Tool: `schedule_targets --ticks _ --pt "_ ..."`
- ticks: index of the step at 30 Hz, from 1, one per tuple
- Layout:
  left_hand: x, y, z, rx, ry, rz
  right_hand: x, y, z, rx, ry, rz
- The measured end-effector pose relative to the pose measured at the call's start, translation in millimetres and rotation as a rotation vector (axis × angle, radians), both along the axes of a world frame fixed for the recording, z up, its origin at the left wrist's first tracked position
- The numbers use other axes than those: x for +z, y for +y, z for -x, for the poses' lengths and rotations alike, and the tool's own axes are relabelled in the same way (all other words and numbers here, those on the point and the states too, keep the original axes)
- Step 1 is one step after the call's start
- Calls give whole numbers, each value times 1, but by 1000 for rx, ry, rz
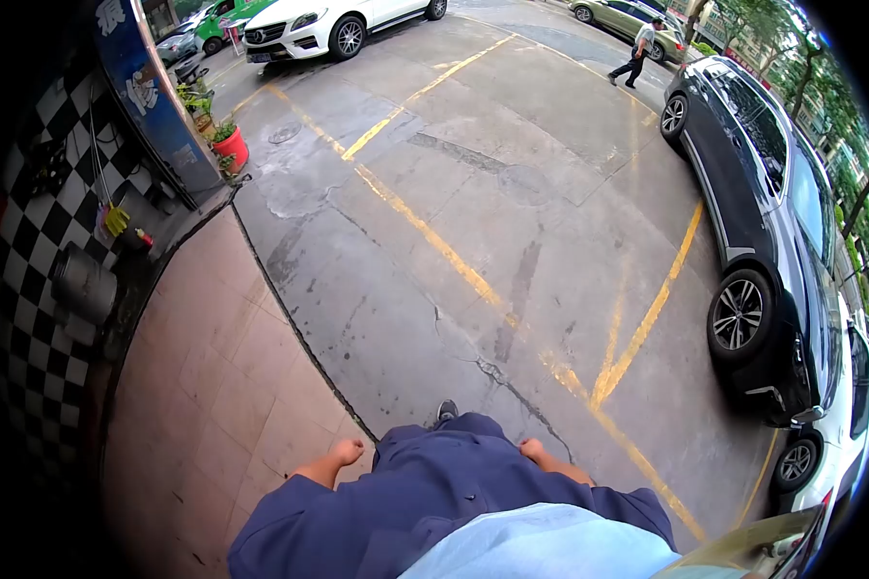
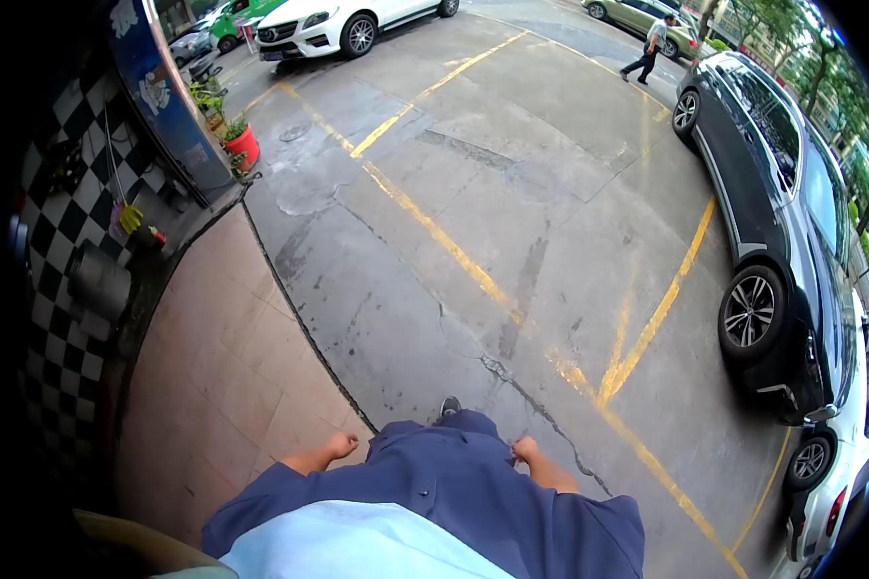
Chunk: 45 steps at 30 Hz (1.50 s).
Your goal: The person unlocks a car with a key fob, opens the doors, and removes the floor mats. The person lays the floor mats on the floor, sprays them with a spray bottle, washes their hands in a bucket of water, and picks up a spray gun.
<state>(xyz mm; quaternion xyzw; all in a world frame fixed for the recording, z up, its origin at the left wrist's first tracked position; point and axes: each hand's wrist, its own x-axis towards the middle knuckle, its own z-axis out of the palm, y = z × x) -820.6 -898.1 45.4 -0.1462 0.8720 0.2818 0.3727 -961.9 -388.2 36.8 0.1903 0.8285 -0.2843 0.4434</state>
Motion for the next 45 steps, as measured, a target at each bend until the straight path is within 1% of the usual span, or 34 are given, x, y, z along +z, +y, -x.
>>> schedule_targets --ticks 1,2,4,5,6,7,8,10,12,13,14,15,16,17,19,20,21,22,25,28,30,31,32,33,34,35,36,37,38,39,40,43,44,45 --pt "-15 2 0 -478 -91 90 -16 -9 47 -64 3 22" --pt "-19 4 10 -501 -166 26 -7 -28 101 -70 16 54" --pt "-10 -7 57 30 -270 -88 -1 -67 208 19 220 201" --pt "-13 -16 87 232 -269 -106 8 -90 262 40 302 267" --pt "-14 -27 119 308 -236 -96 25 -118 315 64 382 339" --pt "-20 -40 147 373 -191 -74 38 -141 361 32 404 407" --pt "-36 -55 175 402 -135 -21 44 -163 403 2 426 473" --pt "-55 -88 227 411 -2 153 47 -196 472 -69 436 524" --pt "-71 -121 285 434 78 309 36 -225 536 -118 424 524" --pt "-81 -135 315 494 36 254 16 -226 550 -118 385 484" --pt "-91 -147 350 568 -45 136 -2 -230 575 -105 361 452" --pt "-95 -160 383 645 -130 16 -19 -231 587 -167 284 403" --pt "-98 -168 413 707 -195 -74 -34 -225 589 -284 195 371" --pt "-94 -177 443 786 -251 -157 -43 -218 591 -338 66 307" --pt "-84 -197 505 920 -329 -277 31 -249 604 -69 16 -35" --pt "-94 -210 536 982 -340 -330 45 -263 625 17 26 -85" --pt "-86 -225 576 1045 -349 -380 37 -271 655 23 41 -63" --pt "-93 -239 614 1098 -361 -434 36 -283 687 33 53 -48" --pt "-92 -282 740 1214 -385 -537 3 -320 800 48 111 -12" --pt "-103 -322 854 1289 -348 -529 -57 -361 921 95 225 -6" --pt "-128 -327 916 1367 -263 -512 -92 -388 1006 113 272 48" --pt "-141 -349 957 1399 -203 -492 -99 -405 1049 109 274 94" --pt "-171 -357 982 1334 -122 -464 -87 -423 1081 47 210 194" --pt "-201 -363 1004 1351 -70 -490 -72 -443 1114 -20 142 289" --pt "-217 -366 1027 1366 -20 -521 -58 -463 1147 -89 70 375" --pt "-223 -376 1059 1380 39 -555 -50 -487 1184 -74 48 418" --pt "-181 -398 1087 1308 52 -563 -46 -512 1222 -53 29 438" --pt "-163 -413 1113 1405 39 -603 -42 -538 1258 -24 17 453" --pt "-155 -432 1138 1501 30 -643 -43 -564 1294 63 32 435" --pt "-158 -454 1165 1597 25 -684 -43 -592 1328 140 42 428" --pt "-159 -475 1188 1617 40 -634 -42 -623 1361 211 54 423" --pt "-153 -554 1254 1637 -91 -623 -59 -714 1438 333 65 419" --pt "-168 -585 1278 1627 -133 -589 -63 -748 1466 388 74 419" --pt "-175 -629 1319 1631 -118 -560 -65 -782 1494 425 80 420"
